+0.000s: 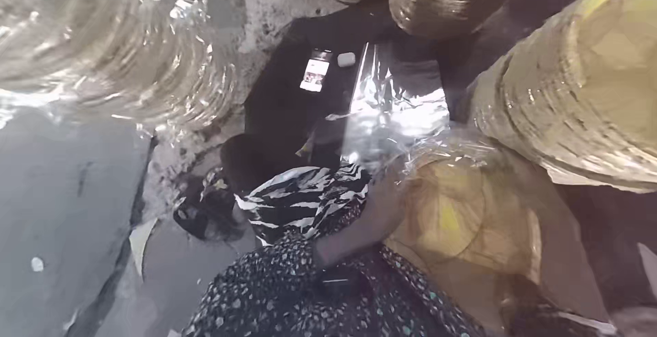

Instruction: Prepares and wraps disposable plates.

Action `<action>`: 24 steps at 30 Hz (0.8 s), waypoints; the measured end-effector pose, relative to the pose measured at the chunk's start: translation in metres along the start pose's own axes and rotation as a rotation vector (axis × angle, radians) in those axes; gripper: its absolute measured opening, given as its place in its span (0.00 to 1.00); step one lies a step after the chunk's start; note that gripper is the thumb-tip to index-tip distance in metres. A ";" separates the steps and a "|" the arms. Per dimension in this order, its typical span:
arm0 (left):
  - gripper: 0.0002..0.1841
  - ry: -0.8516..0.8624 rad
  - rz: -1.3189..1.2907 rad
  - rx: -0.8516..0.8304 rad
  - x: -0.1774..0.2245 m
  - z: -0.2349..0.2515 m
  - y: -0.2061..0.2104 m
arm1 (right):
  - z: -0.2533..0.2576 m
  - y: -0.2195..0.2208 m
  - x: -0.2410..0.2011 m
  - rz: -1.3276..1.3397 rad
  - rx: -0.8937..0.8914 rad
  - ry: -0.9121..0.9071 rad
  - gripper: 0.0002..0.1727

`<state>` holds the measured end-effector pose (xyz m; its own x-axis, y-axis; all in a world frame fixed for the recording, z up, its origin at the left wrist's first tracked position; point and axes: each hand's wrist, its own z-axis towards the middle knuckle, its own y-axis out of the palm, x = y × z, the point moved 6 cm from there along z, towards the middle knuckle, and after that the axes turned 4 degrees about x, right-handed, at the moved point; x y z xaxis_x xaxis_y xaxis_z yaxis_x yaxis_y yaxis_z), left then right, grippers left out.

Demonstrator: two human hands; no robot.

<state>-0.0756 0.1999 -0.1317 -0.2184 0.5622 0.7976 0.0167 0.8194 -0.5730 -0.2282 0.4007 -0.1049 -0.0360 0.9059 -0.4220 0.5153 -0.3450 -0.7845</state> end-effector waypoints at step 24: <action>0.19 0.067 -0.426 0.703 -0.057 0.096 -0.119 | -0.021 -0.031 0.014 0.134 0.529 -0.053 0.20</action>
<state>-0.1590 0.0598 -0.1270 -0.0087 0.2426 0.9701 -0.6739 0.7153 -0.1849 -0.2268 0.4286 -0.0772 -0.0500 0.8366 -0.5456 0.0182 -0.5454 -0.8380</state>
